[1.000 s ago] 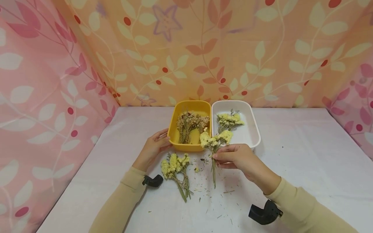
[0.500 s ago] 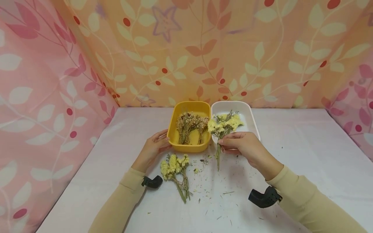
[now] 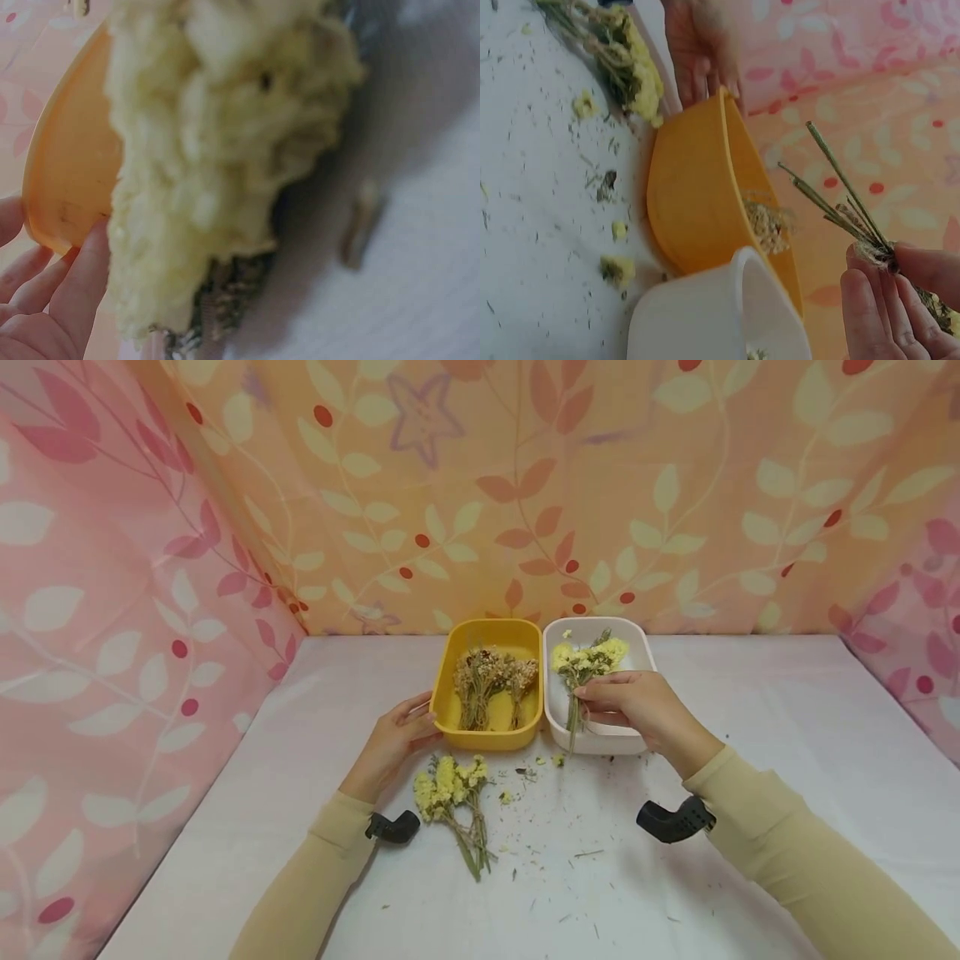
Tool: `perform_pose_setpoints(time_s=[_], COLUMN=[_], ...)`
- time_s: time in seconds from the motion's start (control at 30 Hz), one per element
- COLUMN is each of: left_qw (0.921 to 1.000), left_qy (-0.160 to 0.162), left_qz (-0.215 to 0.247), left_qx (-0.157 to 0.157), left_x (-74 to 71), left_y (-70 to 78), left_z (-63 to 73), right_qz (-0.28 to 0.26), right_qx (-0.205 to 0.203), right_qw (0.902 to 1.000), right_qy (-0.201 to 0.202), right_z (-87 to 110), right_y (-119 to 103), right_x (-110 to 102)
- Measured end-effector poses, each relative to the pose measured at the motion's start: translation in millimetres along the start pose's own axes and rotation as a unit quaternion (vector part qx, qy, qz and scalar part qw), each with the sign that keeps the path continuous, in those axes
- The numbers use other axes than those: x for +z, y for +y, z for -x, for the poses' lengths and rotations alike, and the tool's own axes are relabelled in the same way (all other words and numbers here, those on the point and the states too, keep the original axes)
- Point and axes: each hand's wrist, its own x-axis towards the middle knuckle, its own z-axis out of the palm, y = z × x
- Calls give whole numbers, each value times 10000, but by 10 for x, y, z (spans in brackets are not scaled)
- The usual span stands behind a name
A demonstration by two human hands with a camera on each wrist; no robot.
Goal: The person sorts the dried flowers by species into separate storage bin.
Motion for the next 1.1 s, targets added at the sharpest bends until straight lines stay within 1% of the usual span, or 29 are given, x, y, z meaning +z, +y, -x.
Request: perform_pose_setpoints(time_s=[0.07,0.2,0.37,0.47,0.7,0.9,1.0,1.1], left_qw=[10000,10000,10000,10000,10000,10000,10000,10000], left_qy=[-9,-12,-56,-38,2,-40,-34,-36], left_qz=[0,8,29,-43,9,58,55,42], left_qx=[-10,-94,-20,-13,-52,-33,10,75], left_x=[-5,-13,-26,-27,-9,-3,-8,-8], left_y=[-5,-17,-19,-12,9,-10,-18,-8], left_z=[7,21,33,36,26,24,18,13], right_qz=[-54,107,256,307,395,359,407,467], right_qx=[21,99,254,356,305,311,357,503], right_qw=[10000,9998,9988,9981,9978,9980,9976,9964], right_qy=[2,127,329,398,438,423,432,496], right_z=[-51,-157,-302,-374,-510,-605,-649,-701], right_y=[14,51,88,115,200,263,276,281], right_x=[-26,-50,-49,-54,-83,-115,-133,-149])
